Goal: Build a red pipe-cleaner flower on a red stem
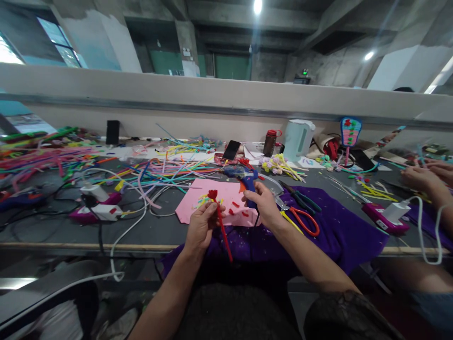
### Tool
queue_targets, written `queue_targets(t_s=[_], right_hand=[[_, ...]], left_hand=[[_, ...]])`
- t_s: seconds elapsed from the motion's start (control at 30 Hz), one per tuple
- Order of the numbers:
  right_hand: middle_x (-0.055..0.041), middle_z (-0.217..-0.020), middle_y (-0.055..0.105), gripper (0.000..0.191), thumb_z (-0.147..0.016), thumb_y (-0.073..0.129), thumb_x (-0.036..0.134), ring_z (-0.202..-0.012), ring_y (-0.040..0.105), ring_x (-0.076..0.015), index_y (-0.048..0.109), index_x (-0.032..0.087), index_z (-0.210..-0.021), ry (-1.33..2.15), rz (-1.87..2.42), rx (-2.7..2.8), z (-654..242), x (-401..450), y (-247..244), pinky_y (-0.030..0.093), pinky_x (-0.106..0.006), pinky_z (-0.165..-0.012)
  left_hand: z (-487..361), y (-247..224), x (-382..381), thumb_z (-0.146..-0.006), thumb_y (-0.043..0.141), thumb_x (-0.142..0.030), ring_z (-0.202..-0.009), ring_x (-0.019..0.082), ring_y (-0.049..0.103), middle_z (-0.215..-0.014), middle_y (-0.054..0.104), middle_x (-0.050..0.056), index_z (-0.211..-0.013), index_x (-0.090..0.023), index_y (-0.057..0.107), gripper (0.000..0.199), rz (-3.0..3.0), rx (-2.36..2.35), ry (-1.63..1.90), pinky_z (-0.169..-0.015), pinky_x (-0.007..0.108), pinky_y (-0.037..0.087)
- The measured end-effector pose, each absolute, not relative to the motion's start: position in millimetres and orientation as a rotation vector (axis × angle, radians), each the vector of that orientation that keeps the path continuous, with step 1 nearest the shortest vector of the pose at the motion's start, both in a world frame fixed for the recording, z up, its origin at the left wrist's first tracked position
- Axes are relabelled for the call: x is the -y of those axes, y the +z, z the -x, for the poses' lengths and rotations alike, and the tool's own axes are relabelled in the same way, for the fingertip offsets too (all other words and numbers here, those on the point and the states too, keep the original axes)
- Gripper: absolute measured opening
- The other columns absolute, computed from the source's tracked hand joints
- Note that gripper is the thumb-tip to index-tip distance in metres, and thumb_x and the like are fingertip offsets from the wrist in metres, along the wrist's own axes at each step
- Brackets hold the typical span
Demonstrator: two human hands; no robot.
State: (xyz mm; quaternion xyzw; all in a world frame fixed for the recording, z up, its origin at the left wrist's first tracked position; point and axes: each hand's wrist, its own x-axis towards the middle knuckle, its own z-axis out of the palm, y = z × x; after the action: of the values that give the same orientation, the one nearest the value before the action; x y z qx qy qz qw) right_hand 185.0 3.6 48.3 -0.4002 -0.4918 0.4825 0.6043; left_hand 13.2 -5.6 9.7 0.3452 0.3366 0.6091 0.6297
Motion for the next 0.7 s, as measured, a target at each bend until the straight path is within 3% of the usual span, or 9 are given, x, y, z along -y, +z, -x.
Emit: queue_targets(t_s=[0.2,0.33,0.53,0.7], right_hand=[[0.0035,-0.061,0.054,0.019,-0.067,0.065,0.028,-0.047,0.049,-0.0081,0.052,0.018,-0.077,1.214,0.838,1.124,-192,-6,53,0.04,-0.021,-0.047],[0.0022,-0.062,0.054,0.021,-0.071,0.063,0.035,-0.045,0.045,-0.0072,0.053,0.017,-0.078,1.228,0.877,1.152,-193,-4,58,0.038,-0.02,-0.043],[-0.0033,-0.084,0.065,0.02,-0.068,0.063,0.026,-0.05,0.05,-0.0085,0.056,0.018,-0.085,1.009,0.898,1.305,-191,3,67,0.042,-0.023,-0.049],[0.002,-0.067,0.063,0.015,-0.066,0.064,0.018,-0.044,0.046,-0.0069,0.056,0.019,-0.079,0.94,0.914,1.272,-193,3,62,0.039,-0.022,-0.049]], left_hand=[[-9,14,7,-0.064,0.071,-0.029,-0.045,0.006,0.055,-0.061,0.065,0.001,-0.075,-0.012,0.061,0.023,-0.711,-0.698,1.295,-0.044,0.015,0.04],[-7,18,7,-0.062,0.071,-0.03,-0.041,0.005,0.052,-0.056,0.063,0.001,-0.074,-0.011,0.062,0.024,-0.656,-0.716,1.218,-0.037,0.014,0.035],[-5,12,2,-0.064,0.07,-0.028,-0.04,0.005,0.051,-0.057,0.061,0.0,-0.075,-0.013,0.06,0.021,-0.558,-0.71,1.154,-0.033,0.013,0.034],[-2,4,-3,-0.07,0.064,-0.025,-0.039,0.004,0.049,-0.058,0.059,0.0,-0.076,-0.011,0.059,0.016,-0.452,-0.617,1.053,-0.031,0.011,0.032]])
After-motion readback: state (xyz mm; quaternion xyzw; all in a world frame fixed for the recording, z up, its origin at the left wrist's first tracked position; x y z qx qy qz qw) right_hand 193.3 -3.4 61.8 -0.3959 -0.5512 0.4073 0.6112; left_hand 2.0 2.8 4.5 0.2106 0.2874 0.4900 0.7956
